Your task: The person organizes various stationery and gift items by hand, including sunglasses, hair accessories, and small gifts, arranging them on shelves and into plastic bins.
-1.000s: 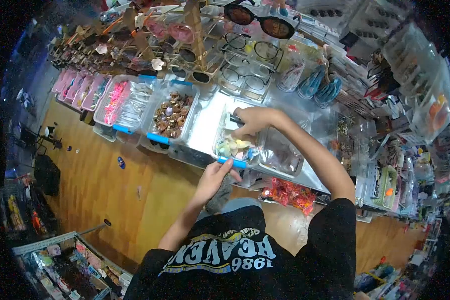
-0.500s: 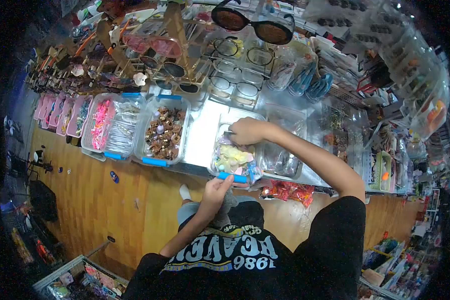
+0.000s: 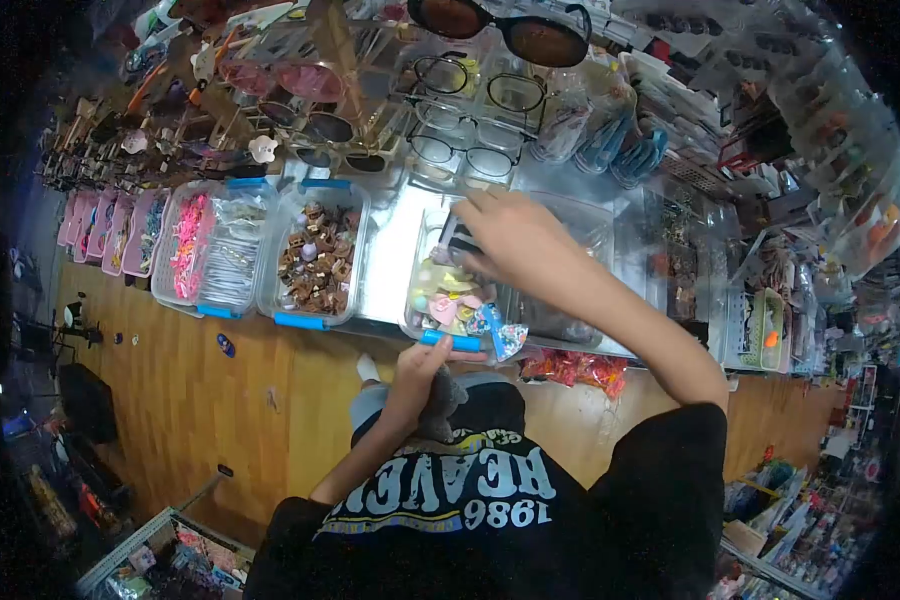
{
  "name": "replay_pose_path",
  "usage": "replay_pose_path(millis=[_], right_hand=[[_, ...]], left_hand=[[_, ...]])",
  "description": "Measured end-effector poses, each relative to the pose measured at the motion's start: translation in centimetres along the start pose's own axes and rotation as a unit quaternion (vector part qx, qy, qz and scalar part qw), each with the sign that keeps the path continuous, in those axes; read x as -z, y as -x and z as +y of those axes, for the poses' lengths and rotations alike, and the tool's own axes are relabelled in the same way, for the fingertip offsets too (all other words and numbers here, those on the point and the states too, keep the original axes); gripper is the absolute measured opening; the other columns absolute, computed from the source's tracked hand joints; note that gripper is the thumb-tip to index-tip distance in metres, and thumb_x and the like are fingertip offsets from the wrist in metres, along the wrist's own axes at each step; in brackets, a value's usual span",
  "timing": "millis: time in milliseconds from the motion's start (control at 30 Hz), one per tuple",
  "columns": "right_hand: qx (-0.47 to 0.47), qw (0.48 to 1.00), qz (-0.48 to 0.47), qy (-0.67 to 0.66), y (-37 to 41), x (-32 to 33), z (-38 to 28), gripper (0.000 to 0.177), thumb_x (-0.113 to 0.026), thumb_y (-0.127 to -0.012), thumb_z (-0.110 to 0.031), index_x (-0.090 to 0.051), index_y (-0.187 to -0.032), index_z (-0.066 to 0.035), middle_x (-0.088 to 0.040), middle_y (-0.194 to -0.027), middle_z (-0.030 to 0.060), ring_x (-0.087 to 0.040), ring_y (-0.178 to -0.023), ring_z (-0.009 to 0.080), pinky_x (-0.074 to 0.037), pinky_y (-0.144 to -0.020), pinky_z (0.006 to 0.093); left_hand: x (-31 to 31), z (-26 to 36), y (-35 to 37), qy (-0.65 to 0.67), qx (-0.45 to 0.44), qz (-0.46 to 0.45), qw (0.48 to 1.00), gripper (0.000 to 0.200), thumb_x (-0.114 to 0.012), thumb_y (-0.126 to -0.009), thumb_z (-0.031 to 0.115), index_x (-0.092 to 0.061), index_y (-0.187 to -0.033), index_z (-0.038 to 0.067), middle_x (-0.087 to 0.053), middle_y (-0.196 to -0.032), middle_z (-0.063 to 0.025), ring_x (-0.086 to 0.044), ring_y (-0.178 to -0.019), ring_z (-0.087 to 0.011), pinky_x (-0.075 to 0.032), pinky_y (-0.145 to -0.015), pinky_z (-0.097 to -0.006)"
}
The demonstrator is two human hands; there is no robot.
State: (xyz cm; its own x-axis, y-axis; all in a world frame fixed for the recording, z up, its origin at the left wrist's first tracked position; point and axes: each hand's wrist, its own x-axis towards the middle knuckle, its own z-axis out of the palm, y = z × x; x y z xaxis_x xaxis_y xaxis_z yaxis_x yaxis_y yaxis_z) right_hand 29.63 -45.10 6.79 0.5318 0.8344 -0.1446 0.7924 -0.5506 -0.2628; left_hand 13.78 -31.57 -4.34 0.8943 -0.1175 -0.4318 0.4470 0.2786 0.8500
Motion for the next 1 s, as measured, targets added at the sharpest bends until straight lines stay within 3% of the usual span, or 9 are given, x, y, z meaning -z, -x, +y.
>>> replay_pose_path(millis=[167, 267, 333, 400, 600, 667, 767, 833, 1000], right_hand=[[0.069, 0.994, -0.07, -0.038, 3.5, -4.4, -0.1, 0.033, -0.068, -0.073, -0.021, -0.057, -0.099, -0.004, -0.06, -0.095, 0.0122, -0.056, -0.095, 0.0317, -0.043, -0.082, 0.0427], [-0.003, 0.989, -0.114, -0.092, 1.5, -4.2, 0.7, 0.028, -0.068, -0.071, -0.017, -0.057, -0.093, -0.004, -0.06, -0.093, 0.0121, -0.057, -0.09, 0.0328, -0.043, -0.081, 0.0435], [-0.007, 0.996, -0.056, -0.069, 0.9, -5.3, 0.9, 0.029, -0.068, -0.068, -0.014, -0.057, -0.094, -0.005, -0.06, -0.09, 0.0134, -0.058, -0.085, 0.0338, -0.044, -0.08, 0.0435], [-0.075, 0.985, 0.156, -0.01, -0.6, -6.0, 1.3, 0.029, -0.069, -0.067, -0.013, -0.057, -0.092, -0.006, -0.06, -0.087, 0.015, -0.058, -0.085, 0.034, -0.044, -0.079, 0.0438], [0.014, 0.997, 0.029, 0.064, 1.2, -6.1, 0.9, 0.034, -0.071, -0.07, -0.018, -0.055, -0.096, -0.002, -0.059, -0.095, 0.0139, -0.059, -0.084, 0.0307, -0.042, -0.08, 0.0389], [-0.01, 0.975, 0.16, 0.154, 2.4, -3.6, -2.1, 0.028, -0.069, -0.073, -0.023, -0.056, -0.089, -0.004, -0.059, -0.093, 0.0148, -0.058, -0.089, 0.0277, -0.042, -0.077, 0.0362], [-0.024, 0.99, 0.125, -0.063, 5.0, -2.2, -6.5, 0.042, -0.072, -0.072, -0.025, -0.054, -0.101, -0.001, -0.057, -0.101, 0.016, -0.055, -0.1, 0.0303, -0.043, -0.083, 0.0391], [0.002, 0.947, 0.065, -0.314, 5.3, -3.3, -8.4, 0.048, -0.073, -0.073, -0.021, -0.05, -0.111, 0.0, -0.057, -0.104, 0.0167, -0.055, -0.103, 0.033, -0.044, -0.087, 0.0407], [-0.039, 0.859, 0.051, -0.507, 3.7, -9.7, -11.9, 0.048, -0.073, -0.074, -0.013, -0.048, -0.114, -0.002, -0.06, -0.102, 0.0179, -0.059, -0.1, 0.0331, -0.046, -0.086, 0.0382]], left_hand=[[-0.2, 0.8, 0.3, 0.031, 0.08, -0.039, 0.996, 0.039, -0.042, -0.098, 0.027, -0.067, -0.099, -0.002, -0.066, -0.083, -0.0051, -0.05, -0.055, -0.002, -0.039, -0.047, -0.0173], [-0.6, -0.3, 0.0, 0.009, -0.02, -0.016, 1.0, 0.039, -0.042, -0.098, 0.028, -0.068, -0.098, -0.002, -0.068, -0.092, -0.0073, -0.056, -0.067, -0.0049, -0.045, -0.062, -0.0197], [-0.4, -0.3, -0.1, 0.025, -0.041, -0.02, 0.999, 0.041, -0.042, -0.098, 0.029, -0.067, -0.098, -0.003, -0.068, -0.097, -0.0079, -0.059, -0.083, -0.0094, -0.044, -0.081, -0.0245], [-0.1, 0.1, 0.0, 0.022, -0.035, -0.031, 0.999, 0.041, -0.042, -0.098, 0.03, -0.067, -0.097, -0.003, -0.068, -0.098, -0.0083, -0.058, -0.09, -0.011, -0.041, -0.087, -0.0259], [0.9, -0.9, -0.4, -0.012, -0.06, -0.054, 0.997, 0.042, -0.042, -0.098, 0.03, -0.066, -0.091, -0.004, -0.067, -0.086, -0.0058, -0.057, -0.085, -0.0122, -0.04, -0.086, -0.0259], [1.7, -0.9, 0.3, -0.04, -0.058, -0.054, 0.996, 0.042, -0.043, -0.098, 0.03, -0.066, -0.087, -0.003, -0.066, -0.077, -0.0039, -0.056, -0.08, -0.0121, -0.04, -0.085, -0.0253], [2.2, 1.8, 3.9, -0.088, 0.064, -0.082, 0.991, 0.024, -0.045, -0.093, 0.02, -0.057, -0.096, 0.0, -0.056, -0.083, -0.0038, -0.051, -0.086, -0.0123, -0.037, -0.085, -0.025], [2.2, 3.0, 6.3, 0.06, -0.156, -0.055, 0.984, 0.023, -0.046, -0.084, 0.009, -0.044, -0.107, 0.005, -0.042, -0.096, -0.0052, -0.044, -0.095, -0.0132, -0.033, -0.086, -0.0258], [5.1, 3.9, 7.0, 0.024, -0.248, -0.005, 0.969, 0.032, -0.045, -0.082, 0.001, -0.037, -0.113, 0.005, -0.034, -0.099, -0.0035, -0.038, -0.089, -0.0123, -0.033, -0.084, -0.0255]])
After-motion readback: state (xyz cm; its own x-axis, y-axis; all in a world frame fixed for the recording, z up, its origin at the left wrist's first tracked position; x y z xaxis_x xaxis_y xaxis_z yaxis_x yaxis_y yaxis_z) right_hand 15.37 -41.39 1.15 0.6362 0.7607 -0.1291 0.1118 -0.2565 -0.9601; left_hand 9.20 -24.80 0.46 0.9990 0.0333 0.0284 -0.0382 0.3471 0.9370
